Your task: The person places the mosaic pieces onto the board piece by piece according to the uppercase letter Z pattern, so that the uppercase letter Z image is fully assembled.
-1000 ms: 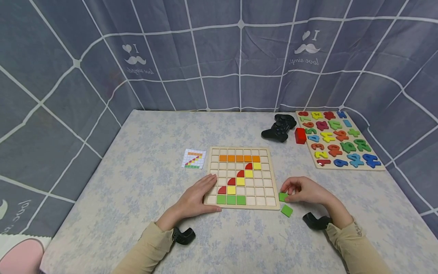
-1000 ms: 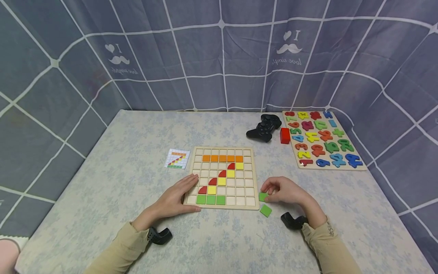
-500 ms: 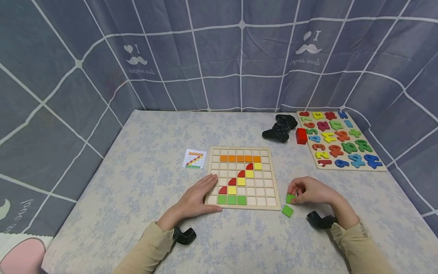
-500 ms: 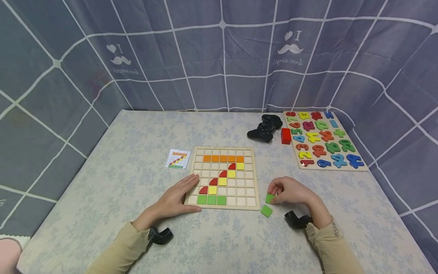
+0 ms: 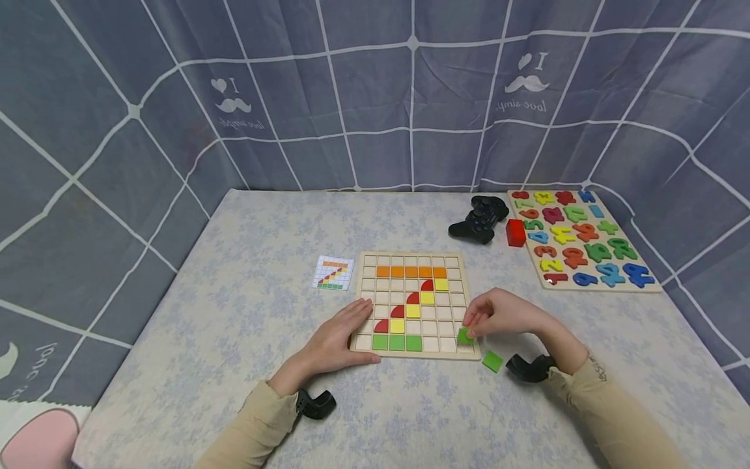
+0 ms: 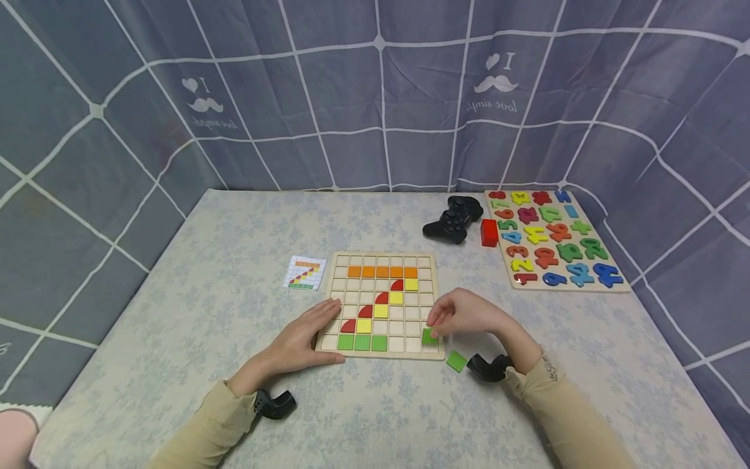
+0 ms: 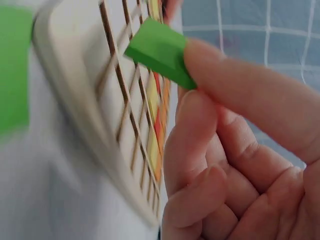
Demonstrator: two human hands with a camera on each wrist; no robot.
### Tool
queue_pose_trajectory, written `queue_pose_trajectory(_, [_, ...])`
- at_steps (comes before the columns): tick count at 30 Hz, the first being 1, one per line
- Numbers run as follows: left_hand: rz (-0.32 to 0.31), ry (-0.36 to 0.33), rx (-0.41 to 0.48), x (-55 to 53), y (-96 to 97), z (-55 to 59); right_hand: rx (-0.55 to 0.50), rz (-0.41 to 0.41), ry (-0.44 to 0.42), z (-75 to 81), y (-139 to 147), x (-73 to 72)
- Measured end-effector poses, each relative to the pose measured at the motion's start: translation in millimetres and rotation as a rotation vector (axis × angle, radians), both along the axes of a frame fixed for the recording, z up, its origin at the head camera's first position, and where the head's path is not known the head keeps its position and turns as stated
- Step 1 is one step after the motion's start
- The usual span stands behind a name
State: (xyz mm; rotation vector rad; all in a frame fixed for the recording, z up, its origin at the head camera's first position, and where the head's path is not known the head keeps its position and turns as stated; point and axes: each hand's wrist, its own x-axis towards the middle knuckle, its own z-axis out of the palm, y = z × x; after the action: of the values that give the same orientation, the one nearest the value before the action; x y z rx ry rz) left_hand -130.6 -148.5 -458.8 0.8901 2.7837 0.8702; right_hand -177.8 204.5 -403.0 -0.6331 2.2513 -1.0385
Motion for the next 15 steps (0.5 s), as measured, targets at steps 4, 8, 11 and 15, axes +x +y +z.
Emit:
queue_pose_trajectory(4, [0.0,-0.003,0.005,0.0,-0.5,0.3,0.009,0.013,0.013,-3.5,-24.6,-2.6])
queue_pose_trajectory(8, [-0.003,-0.007,0.006,-0.2,-0.2,0.9,0.022,0.03,0.062,-8.1,-45.3,-4.4])
queue_pose_trajectory(11, [-0.005,-0.007,0.002,-0.4,-0.2,0.7,0.052,0.045,0.085,-10.2,-55.9,-3.8])
queue_pose_trajectory(15, [-0.006,-0.005,-0.005,-0.4,-0.7,0.4,0.086,0.06,0.092,-11.2,-63.3,-1.1])
